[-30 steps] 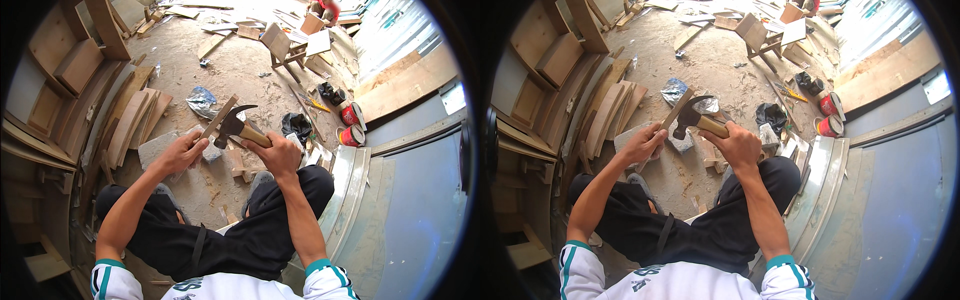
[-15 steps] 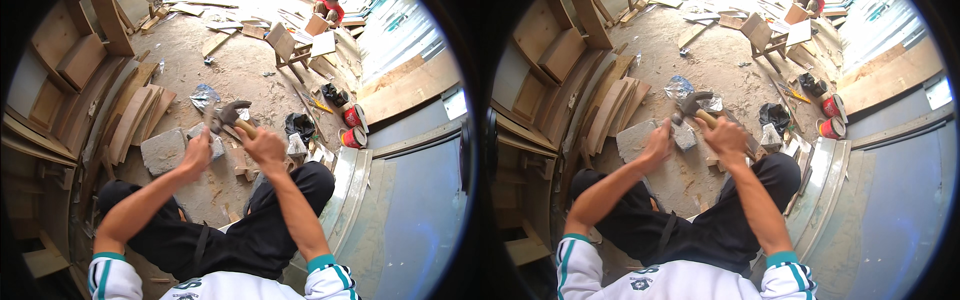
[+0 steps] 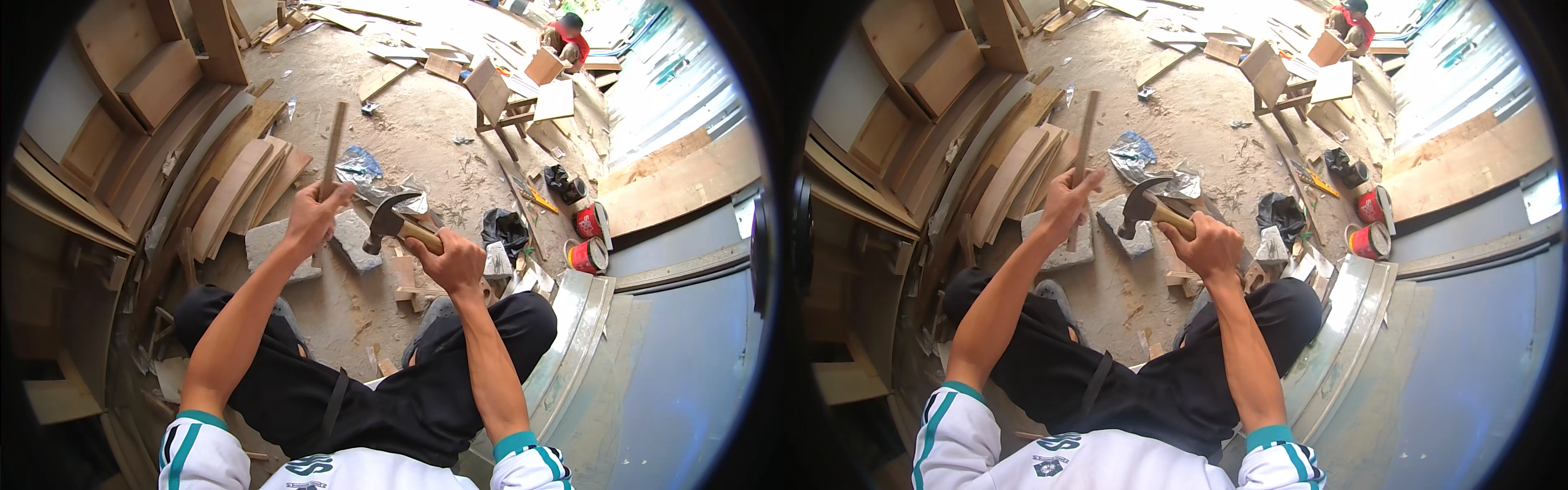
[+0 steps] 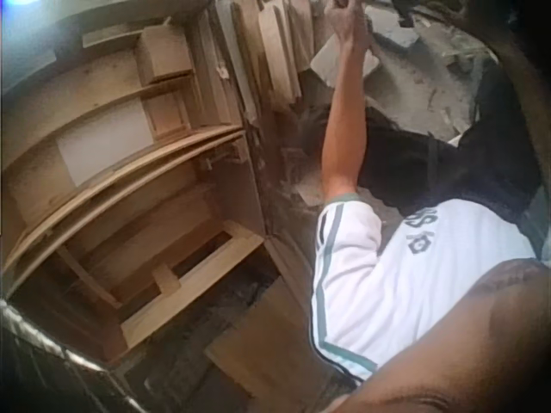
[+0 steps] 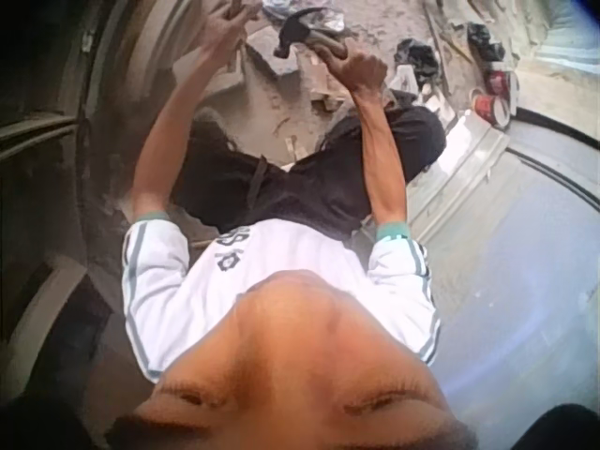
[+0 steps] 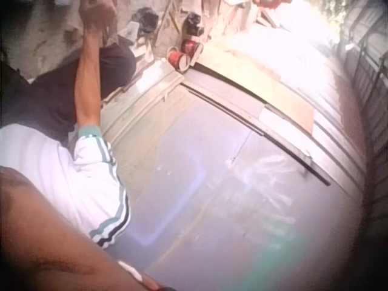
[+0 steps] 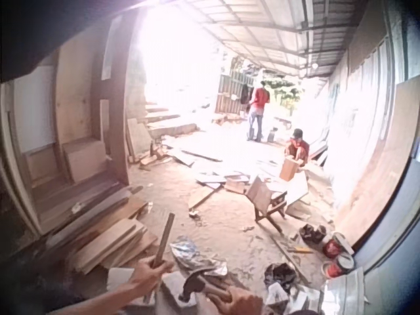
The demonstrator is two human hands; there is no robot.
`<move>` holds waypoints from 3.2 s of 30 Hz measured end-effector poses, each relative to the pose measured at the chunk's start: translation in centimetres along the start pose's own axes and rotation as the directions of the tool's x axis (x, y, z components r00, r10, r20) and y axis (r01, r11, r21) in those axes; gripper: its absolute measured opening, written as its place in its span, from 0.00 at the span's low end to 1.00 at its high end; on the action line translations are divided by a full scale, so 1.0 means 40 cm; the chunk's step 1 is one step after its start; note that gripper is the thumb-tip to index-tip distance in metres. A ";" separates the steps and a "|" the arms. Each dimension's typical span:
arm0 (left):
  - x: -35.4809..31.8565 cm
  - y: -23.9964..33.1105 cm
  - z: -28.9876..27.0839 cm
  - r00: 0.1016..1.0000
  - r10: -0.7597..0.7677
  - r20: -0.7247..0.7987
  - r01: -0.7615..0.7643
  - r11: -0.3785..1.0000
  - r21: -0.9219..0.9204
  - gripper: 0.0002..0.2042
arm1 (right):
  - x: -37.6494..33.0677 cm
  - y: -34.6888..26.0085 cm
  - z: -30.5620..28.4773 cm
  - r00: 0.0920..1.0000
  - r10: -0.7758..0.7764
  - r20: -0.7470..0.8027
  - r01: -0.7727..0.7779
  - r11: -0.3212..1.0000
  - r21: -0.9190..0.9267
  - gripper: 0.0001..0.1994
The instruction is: The person sits on the floor and uses a hammer to strike a small piece of wood placed on a concrete block. They repeatedly pick up the wood, position it, and hit it with the hammer, occasionally adjusting the wood's position.
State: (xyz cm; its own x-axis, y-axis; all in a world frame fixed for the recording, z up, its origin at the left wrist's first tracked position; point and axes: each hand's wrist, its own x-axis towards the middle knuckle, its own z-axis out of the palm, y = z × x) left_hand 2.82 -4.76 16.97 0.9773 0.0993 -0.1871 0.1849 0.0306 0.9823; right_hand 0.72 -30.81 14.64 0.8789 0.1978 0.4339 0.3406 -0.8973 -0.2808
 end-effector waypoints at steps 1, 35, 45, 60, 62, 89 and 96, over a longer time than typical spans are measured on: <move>-0.005 0.000 0.012 0.999 0.014 0.037 -0.015 1.000 0.005 0.19 | -0.001 -0.005 -0.006 0.999 -0.036 0.003 0.036 0.999 0.011 0.29; 0.025 -0.064 0.357 0.919 -0.012 0.395 -0.004 0.999 0.041 0.09 | -0.246 0.210 -0.161 0.857 -0.064 0.511 0.097 0.995 -0.037 0.33; 0.174 -0.406 0.777 0.791 -0.252 0.558 -0.048 0.883 0.467 0.15 | -0.297 0.191 -0.138 0.565 -0.012 0.825 0.002 1.000 0.013 0.24; 0.343 -0.781 1.108 0.771 -0.366 0.521 -0.103 0.735 0.670 0.16 | -0.293 0.213 -0.062 0.707 0.101 0.700 -0.198 0.979 0.058 0.18; 0.359 -0.783 1.105 0.712 -0.414 0.568 -0.074 0.760 0.646 0.17 | -0.290 0.199 -0.054 0.718 0.089 0.690 -0.171 0.984 0.051 0.18; -0.184 -0.657 -0.298 0.868 -0.008 -0.496 0.432 0.507 0.746 0.21 | -0.180 -0.068 0.074 0.393 -0.278 0.877 0.381 0.917 0.120 0.25; -0.425 -0.637 -0.723 0.640 0.007 -0.768 0.715 0.361 0.599 0.20 | -0.144 -0.233 0.094 0.323 -0.308 0.895 0.516 0.850 0.106 0.21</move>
State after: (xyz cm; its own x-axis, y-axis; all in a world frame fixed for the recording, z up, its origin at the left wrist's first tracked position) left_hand -21.50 21.52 -5.20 0.5478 0.8277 -0.1216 0.8271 -0.5139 0.2276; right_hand -6.27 -22.11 11.53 0.4779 0.6932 -0.5395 0.7786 -0.6187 -0.1052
